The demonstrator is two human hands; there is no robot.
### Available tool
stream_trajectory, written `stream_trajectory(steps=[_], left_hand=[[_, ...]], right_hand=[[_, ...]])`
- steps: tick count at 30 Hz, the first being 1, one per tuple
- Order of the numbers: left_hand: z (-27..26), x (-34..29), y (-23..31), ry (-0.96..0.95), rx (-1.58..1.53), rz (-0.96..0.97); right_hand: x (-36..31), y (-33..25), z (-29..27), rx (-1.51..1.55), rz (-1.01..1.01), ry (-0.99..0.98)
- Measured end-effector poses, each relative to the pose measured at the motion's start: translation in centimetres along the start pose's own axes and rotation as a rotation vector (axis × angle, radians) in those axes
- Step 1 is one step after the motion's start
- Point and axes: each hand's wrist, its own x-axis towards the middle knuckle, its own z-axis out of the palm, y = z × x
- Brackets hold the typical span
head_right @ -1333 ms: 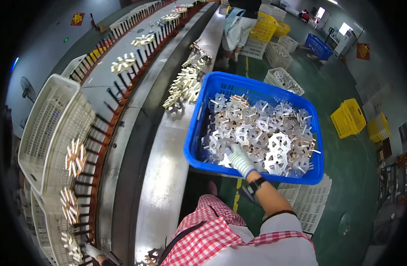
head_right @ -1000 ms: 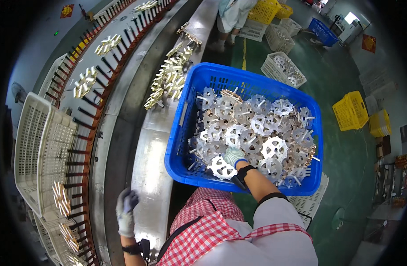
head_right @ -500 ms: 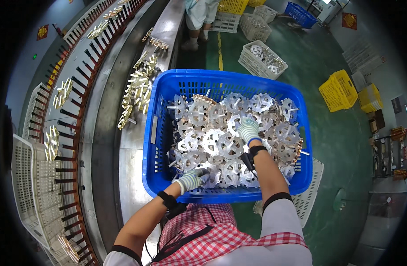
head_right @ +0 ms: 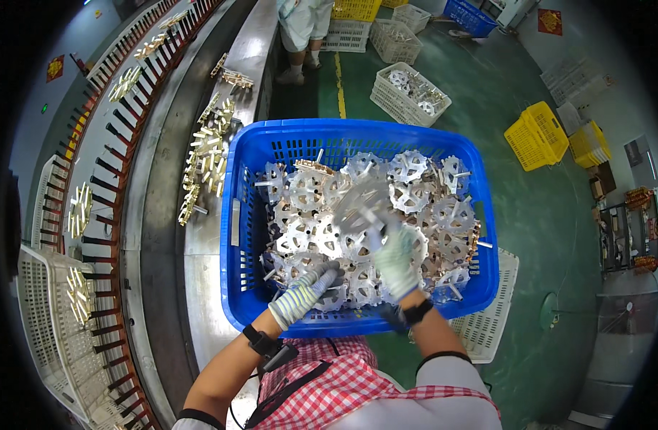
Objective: The person repeatedly picks white plastic star-shaped components from a blue basket and places them onto vertical pegs along a conveyor line. The person handles the components one at a time, aligning them with the pegs and continuing the process throughout the clip.
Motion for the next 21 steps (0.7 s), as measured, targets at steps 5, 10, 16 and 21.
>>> stream_trajectory(steps=[5, 10, 16, 21], left_hand=[[-2.0, -1.2, 0.4, -0.013, -0.654, 0.006], [-9.6, -6.1, -5.0, 0.192, -0.502, 0.354], [-18.0, -24.7, -4.5, 0.855, 0.272, 0.597], [-27.4, -42.7, -21.9, 2.185, 1.239, 0.189]], right_hand=[[-6.1, -9.0, 3.3, 0.262, -0.44, -0.199], [-3.2, -2.6, 4.4, -0.258, -0.421, -0.794], [-0.8, 9.7, 8.8, -0.647, 0.028, -0.663], [-2.1, 17.6, 9.5, 0.054, 0.116, -0.484]])
